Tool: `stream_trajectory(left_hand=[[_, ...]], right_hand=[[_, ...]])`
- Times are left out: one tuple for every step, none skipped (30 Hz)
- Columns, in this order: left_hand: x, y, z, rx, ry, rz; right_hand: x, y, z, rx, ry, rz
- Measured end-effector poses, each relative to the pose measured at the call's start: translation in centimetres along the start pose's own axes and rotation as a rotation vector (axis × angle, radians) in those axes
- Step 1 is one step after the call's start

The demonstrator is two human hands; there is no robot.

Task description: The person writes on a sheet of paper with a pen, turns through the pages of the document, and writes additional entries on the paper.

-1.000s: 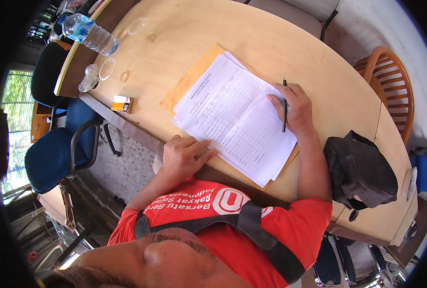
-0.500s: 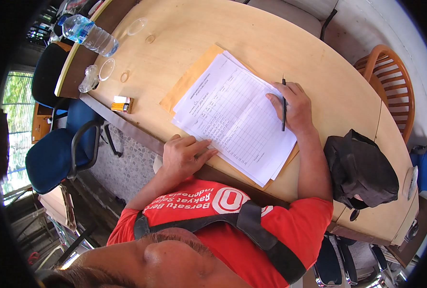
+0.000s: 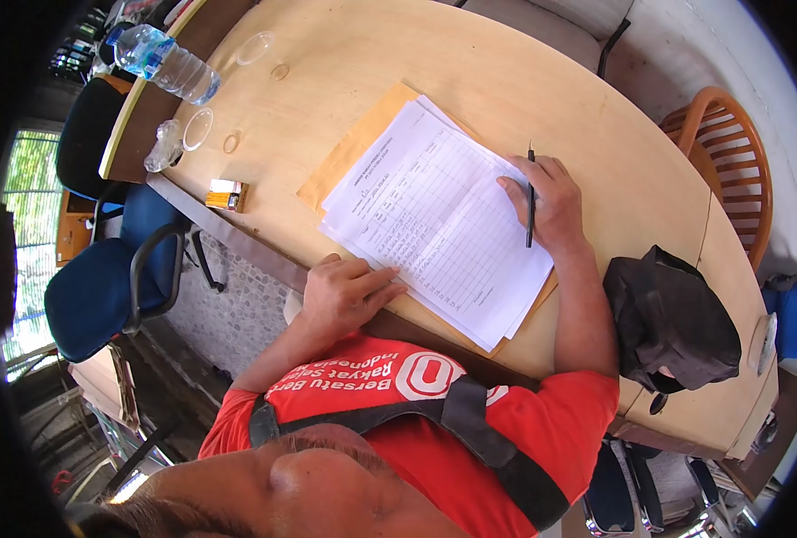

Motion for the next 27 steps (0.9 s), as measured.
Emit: stream_trajectory(left_hand=[[0.0,0.0,0.0,-0.003,-0.002,-0.001],[-0.1,0.1,-0.1,0.004,0.001,-0.005],[-0.1,0.1,-0.1,0.011,0.004,-0.009],[-0.1,0.0,0.0,0.004,-0.001,-0.008],[0.1,0.0,0.2,-0.005,-0.001,0.002],[0.1,0.0,0.3,-0.016,-0.004,0.011],[0.2,0.0,0.2,-0.033,-0.013,0.010],[0.2,0.1,0.1,-0.038,-0.022,0.015],[0.2,0.1,0.1,-0.044,-0.036,0.015],[0.3,0.0,0.0,-0.066,-0.056,0.002],[0.5,0.0,0.0,-0.046,-0.062,0.008],[0.5,-0.1,0.1,-0.025,-0.069,0.013],[0.5,-0.2,0.3,-0.048,-0.090,-0.005],[0.5,-0.3,0.3,-0.032,-0.080,-0.003],[0.6,-0.4,0.3,-0.013,-0.066,0.001],[0.6,-0.4,0.3,-0.027,-0.077,-0.008],[0.6,-0.3,0.3,-0.009,-0.071,-0.012],[0.6,-0.4,0.3,0.016,-0.065,-0.014],[0.6,-0.5,0.4,0.016,-0.070,-0.018],[0.8,-0.5,0.4,0.033,-0.069,-0.015],[0.8,-0.5,0.5,0.051,-0.069,-0.010],[0.9,-0.5,0.6,0.054,-0.076,-0.009],[1.0,-0.5,0.6,0.060,-0.075,-0.001],[1.0,-0.5,0.7,0.065,-0.073,0.006],[1.0,-0.6,0.7,0.064,-0.078,0.006],[1.0,-0.5,0.7,0.062,-0.083,0.007],[1.1,-0.5,0.7,0.058,-0.089,0.007]], right_hand=[[0.0,0.0,0.0,-0.007,0.004,-0.004],[0.0,0.0,0.0,-0.004,0.001,-0.007],[0.0,0.0,0.1,-0.008,-0.001,0.000],[0.0,0.0,0.1,-0.012,-0.006,0.006],[0.0,0.0,0.2,-0.009,-0.016,-0.002],[0.0,-0.1,0.2,-0.016,-0.013,-0.007],[0.0,0.0,0.2,-0.020,-0.011,-0.015],[0.0,0.0,0.3,-0.009,-0.026,-0.030],[0.0,0.1,0.4,-0.031,-0.022,-0.044],[0.0,0.0,0.4,-0.047,-0.020,-0.060],[-0.1,-0.2,0.5,-0.022,-0.028,-0.024],[0.1,-0.3,0.5,0.008,-0.044,-0.041],[0.2,-0.2,0.6,-0.007,-0.048,-0.052],[0.2,-0.1,0.6,-0.026,-0.049,-0.062],[0.2,-0.1,0.7,-0.009,-0.058,-0.076],[0.1,-0.2,0.7,-0.013,-0.079,-0.087],[0.1,-0.2,0.8,-0.021,-0.096,-0.094],[0.2,-0.2,0.9,-0.013,-0.098,-0.096],[0.2,-0.3,1.0,-0.023,-0.112,-0.098],[0.2,-0.3,1.0,-0.034,-0.127,-0.099],[0.2,-0.3,1.1,-0.030,-0.129,-0.095],[0.2,-0.3,1.2,-0.040,-0.167,-0.115],[0.2,-0.4,1.2,-0.051,-0.207,-0.135],[0.2,-0.5,1.1,-0.047,-0.210,-0.132],[0.3,-0.6,1.0,-0.078,-0.276,-0.135],[0.3,-0.5,1.0,-0.110,-0.342,-0.141],[0.7,-0.4,0.9,-0.104,-0.344,-0.145]])
Point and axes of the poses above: each hand's wrist, its own y-axis towards the middle knuckle, its own z-axis out of the palm, x = y × z, the point moved 1 cm from there along y, towards the middle knuckle, and after that the axes turned 5 degrees about x, right-handed, at the moved point
